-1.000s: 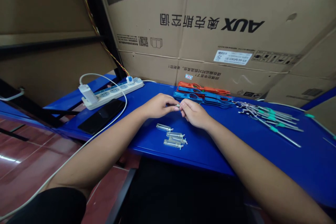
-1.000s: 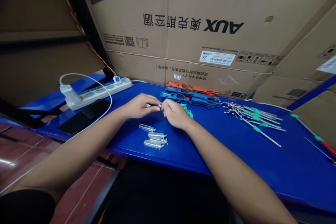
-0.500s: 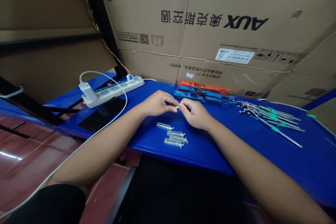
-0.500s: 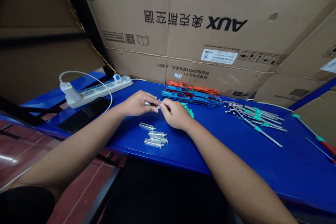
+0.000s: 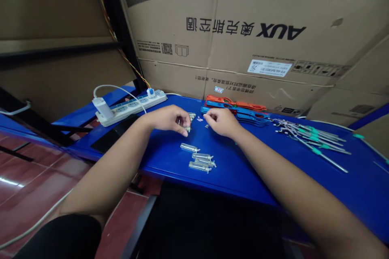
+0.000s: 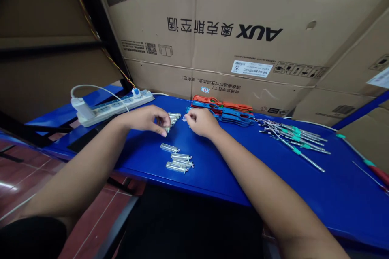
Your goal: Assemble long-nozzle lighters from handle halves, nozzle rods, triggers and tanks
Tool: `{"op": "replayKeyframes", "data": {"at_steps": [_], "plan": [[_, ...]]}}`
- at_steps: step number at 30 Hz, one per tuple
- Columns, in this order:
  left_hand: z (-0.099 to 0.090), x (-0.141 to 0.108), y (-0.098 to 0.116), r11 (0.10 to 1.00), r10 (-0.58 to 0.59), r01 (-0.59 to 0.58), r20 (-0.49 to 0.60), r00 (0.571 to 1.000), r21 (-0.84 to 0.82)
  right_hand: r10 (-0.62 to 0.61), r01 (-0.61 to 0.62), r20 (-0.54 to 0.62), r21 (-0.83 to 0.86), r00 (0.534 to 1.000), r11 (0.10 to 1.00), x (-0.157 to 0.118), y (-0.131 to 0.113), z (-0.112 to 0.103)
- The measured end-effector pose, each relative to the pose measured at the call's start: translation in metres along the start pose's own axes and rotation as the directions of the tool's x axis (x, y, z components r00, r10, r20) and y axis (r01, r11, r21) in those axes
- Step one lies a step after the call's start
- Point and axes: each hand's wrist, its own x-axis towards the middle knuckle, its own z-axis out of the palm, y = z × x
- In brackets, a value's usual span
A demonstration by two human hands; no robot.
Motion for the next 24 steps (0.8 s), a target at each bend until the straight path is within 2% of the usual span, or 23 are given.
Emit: {"op": "replayKeyframes", "data": {"at_steps": [2,3,7,11,14,15,17,19,20,22,24], "plan": [[0.001,-0.001,-0.002,1.000,0.004,-0.008,0.126,0.992,0.029,-0.005,0.018,0.094,-0.134,0.996,0.991,0.014,-0.002,0.011],[0.002,-0.001,-0.003,0.998,0.004,-0.013,0.146,0.989,0.060,-0.004,0.024,0.117,-0.168,0.993,0.986,0.020,-0.004,0.017],[0.004,0.001,-0.007,0.981,-0.011,-0.008,0.097,0.995,0.196,0.017,0.015,0.142,-0.223,0.990,0.975,0.027,-0.009,0.030],[0.000,0.000,-0.013,0.956,-0.042,0.017,0.079,0.996,0.291,0.013,0.016,0.132,-0.214,0.991,0.977,0.011,-0.013,0.018],[0.001,0.000,-0.008,0.965,-0.023,0.008,0.055,0.998,0.260,-0.053,0.080,0.185,-0.141,0.981,0.987,-0.008,-0.016,-0.002],[0.003,0.001,-0.004,0.974,0.001,-0.018,0.076,0.997,0.225,-0.107,0.133,0.245,-0.095,0.964,0.986,-0.014,-0.017,-0.008],[0.010,0.004,0.004,0.983,0.062,-0.086,0.152,0.986,0.160,-0.234,0.246,0.380,0.018,0.895,0.969,-0.024,-0.016,-0.018],[0.020,0.008,0.010,0.980,0.100,-0.137,0.238,0.966,0.144,-0.317,0.311,0.463,0.091,0.828,0.946,-0.031,-0.015,-0.021],[0.025,0.010,0.012,0.977,0.105,-0.149,0.270,0.957,0.150,-0.330,0.324,0.485,0.098,0.810,0.941,-0.034,-0.014,-0.020],[0.031,0.013,0.013,0.975,0.104,-0.158,0.308,0.946,0.154,-0.311,0.315,0.506,0.080,0.804,0.946,-0.036,-0.012,-0.015],[0.033,0.014,0.012,0.976,0.116,-0.162,0.289,0.950,0.143,-0.269,0.281,0.501,0.054,0.822,0.958,-0.036,-0.011,-0.010]]}}
